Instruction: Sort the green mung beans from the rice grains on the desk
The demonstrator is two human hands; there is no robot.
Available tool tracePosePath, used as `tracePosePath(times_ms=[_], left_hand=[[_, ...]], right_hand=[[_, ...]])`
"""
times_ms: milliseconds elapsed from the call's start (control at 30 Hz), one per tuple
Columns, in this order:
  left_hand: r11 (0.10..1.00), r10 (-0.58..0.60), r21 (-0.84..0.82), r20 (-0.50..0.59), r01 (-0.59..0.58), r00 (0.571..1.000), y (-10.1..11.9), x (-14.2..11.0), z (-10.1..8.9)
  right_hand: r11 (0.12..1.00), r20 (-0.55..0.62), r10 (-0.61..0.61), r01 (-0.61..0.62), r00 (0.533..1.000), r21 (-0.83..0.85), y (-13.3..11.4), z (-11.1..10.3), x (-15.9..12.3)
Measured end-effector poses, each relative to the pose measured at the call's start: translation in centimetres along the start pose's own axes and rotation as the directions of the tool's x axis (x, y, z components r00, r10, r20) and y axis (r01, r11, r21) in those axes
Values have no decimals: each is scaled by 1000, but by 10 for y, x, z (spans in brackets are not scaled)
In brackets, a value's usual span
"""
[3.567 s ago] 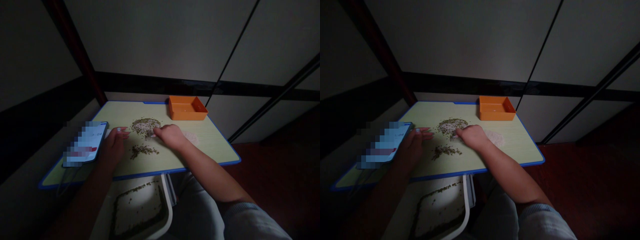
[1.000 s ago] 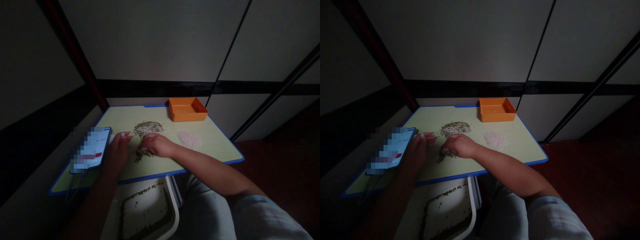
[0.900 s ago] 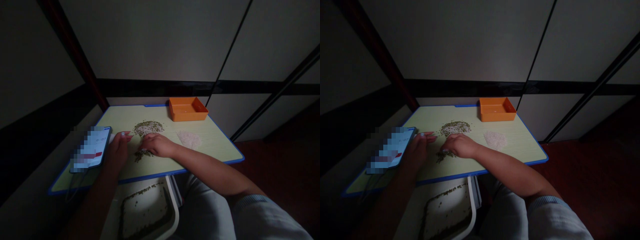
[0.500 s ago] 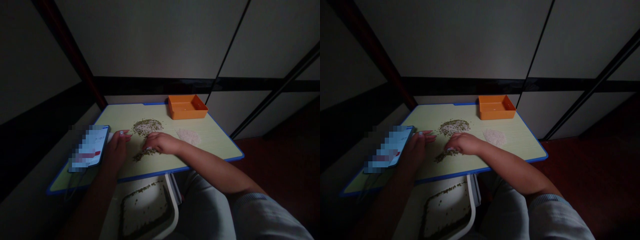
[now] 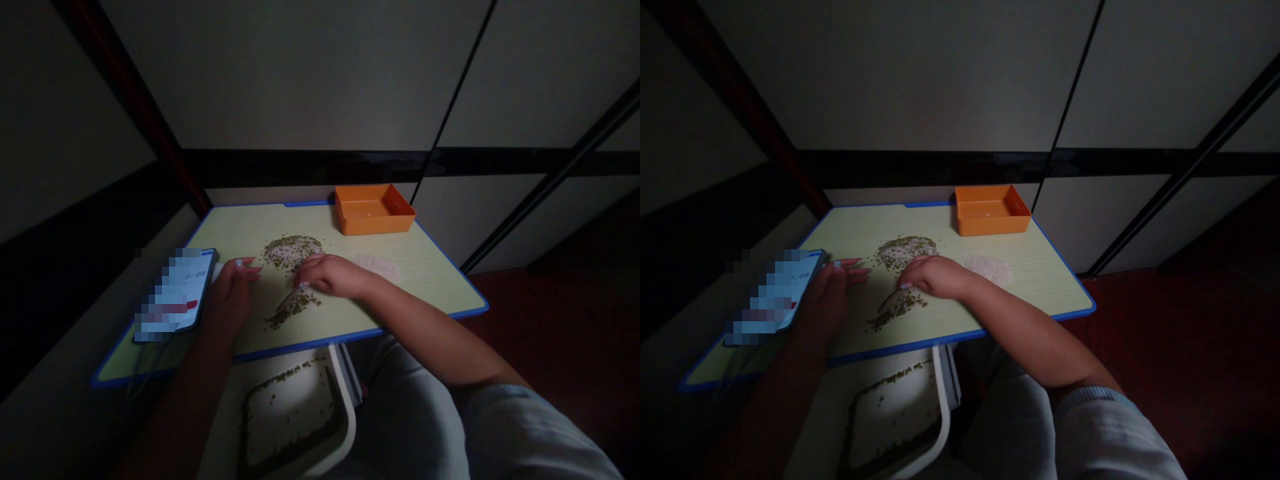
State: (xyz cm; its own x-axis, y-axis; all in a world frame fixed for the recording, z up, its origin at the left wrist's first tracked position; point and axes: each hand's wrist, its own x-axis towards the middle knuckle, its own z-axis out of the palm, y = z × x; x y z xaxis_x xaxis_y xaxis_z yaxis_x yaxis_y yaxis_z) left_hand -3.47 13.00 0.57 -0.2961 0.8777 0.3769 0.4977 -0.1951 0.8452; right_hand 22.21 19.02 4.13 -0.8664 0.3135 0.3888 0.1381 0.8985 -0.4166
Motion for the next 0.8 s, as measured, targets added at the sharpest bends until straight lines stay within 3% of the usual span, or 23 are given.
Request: tracePosePath(times_ms=[167, 267, 400, 500, 567, 800], left_hand=[[999, -47, -23, 1, 47, 999, -1, 0, 1], [999, -49, -25, -9, 48, 999, 2, 0, 1], [998, -52, -24, -2, 52, 999, 4, 0, 2], [998, -66, -16, -6, 66, 998, 4, 0, 2], [998, -63, -23, -2, 63, 998, 4, 0, 2], [998, -48, -28, 17, 48, 999, 0, -1, 2]], right_hand=[[997, -101, 67, -64, 993, 41, -4, -17, -3], [987, -85, 139, -132, 987, 90, -7, -31, -7], [942, 129, 200, -226, 971, 248, -5, -40, -13], [861, 325, 252, -364, 911, 355, -4, -36, -14], [823, 382, 296, -436, 876, 363, -5, -34, -15], [835, 258, 396, -462, 881, 297, -10, -28, -10]])
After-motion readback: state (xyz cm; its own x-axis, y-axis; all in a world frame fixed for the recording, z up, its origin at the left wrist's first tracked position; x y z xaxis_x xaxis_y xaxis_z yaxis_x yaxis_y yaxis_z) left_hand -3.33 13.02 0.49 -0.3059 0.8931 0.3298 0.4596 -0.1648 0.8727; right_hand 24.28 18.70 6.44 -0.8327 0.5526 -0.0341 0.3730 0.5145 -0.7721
